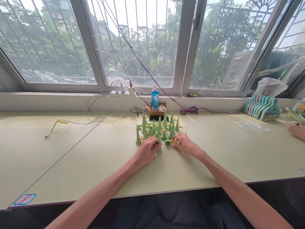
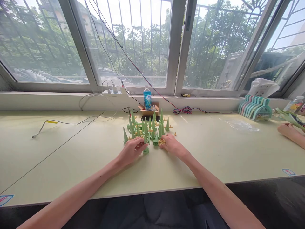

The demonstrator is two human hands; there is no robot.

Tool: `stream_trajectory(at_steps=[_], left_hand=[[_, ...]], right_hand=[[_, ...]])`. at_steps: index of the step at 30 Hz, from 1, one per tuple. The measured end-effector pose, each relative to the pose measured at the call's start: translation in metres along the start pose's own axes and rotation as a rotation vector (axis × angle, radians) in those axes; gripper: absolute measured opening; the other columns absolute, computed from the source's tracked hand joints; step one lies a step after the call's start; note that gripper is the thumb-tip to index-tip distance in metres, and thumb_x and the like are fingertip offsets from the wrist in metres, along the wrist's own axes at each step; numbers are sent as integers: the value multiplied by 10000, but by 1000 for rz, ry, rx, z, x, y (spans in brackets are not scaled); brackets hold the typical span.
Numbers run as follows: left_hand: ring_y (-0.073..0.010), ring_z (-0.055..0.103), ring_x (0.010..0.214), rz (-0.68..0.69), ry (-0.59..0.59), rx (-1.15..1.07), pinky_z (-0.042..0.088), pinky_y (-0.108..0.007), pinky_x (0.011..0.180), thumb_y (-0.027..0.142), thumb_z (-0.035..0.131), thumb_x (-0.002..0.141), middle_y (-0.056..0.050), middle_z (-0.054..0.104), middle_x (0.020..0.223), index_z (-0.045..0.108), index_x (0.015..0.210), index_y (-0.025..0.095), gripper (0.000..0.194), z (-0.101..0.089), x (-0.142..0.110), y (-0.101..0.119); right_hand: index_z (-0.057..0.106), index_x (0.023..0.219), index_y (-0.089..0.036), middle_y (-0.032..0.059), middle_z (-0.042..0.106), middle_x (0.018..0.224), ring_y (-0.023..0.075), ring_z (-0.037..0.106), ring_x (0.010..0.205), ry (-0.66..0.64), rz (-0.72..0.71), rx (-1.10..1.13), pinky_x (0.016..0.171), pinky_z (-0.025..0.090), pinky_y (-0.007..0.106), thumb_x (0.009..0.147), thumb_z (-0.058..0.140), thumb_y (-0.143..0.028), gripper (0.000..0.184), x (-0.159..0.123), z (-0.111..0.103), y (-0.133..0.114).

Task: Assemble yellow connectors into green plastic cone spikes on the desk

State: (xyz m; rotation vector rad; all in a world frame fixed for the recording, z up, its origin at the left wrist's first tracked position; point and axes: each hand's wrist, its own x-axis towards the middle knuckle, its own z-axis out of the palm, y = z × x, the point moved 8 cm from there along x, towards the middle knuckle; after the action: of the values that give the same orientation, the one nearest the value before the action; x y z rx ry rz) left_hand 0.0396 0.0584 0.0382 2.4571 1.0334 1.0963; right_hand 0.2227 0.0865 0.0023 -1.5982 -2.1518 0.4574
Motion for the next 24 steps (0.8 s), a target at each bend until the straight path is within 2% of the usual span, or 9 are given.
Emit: stream_trajectory(at_steps=[5,9,11,14,17,20,24], left_hand=[[-113,501,598,-6,-6,-1,447,-228,551,294,503,946,-3,555,711,534,761,178,221,1,0,-1],[-108,485,585,10,6,-22,440,-226,539,291,502,939,-7,564,705,539,749,174,226,0,0,2],[-108,489,587,7,5,-31,441,-225,540,294,500,938,-8,561,703,533,743,174,231,0,1,3],[-108,487,587,0,-9,-31,443,-223,544,293,497,941,-6,557,704,519,741,176,232,0,1,4],[-108,490,592,5,-43,-30,447,-221,552,287,501,941,-3,553,703,497,724,180,242,1,0,4],[-110,500,600,13,-84,-39,449,-218,556,283,515,933,1,542,703,466,697,184,260,3,0,4],[-107,492,591,20,-112,-45,446,-220,551,273,519,927,4,521,698,444,681,186,271,4,-1,5]], right_hand=[[619,1079,-198,62,549,996,154,590,736,82,-57,49,746,491,292,893,618,-350,240,1,-4,-4],[625,1070,-171,77,567,930,179,592,768,310,-18,-22,785,475,302,970,482,-300,217,9,-40,14],[617,1112,-158,107,562,983,184,596,759,371,86,-92,785,471,308,957,490,-264,226,15,-54,32],[614,1151,-168,128,559,1035,196,604,759,312,226,-181,777,470,320,917,560,-286,267,23,-56,60],[647,1078,-143,140,596,1011,214,614,852,247,229,-198,781,455,299,900,561,-231,217,26,-46,68],[675,885,-145,106,644,899,200,611,853,202,182,-182,760,439,266,877,526,-146,150,24,-34,62],[669,802,-169,52,669,823,171,602,802,156,83,-141,704,425,234,853,528,-155,151,18,-24,42]])
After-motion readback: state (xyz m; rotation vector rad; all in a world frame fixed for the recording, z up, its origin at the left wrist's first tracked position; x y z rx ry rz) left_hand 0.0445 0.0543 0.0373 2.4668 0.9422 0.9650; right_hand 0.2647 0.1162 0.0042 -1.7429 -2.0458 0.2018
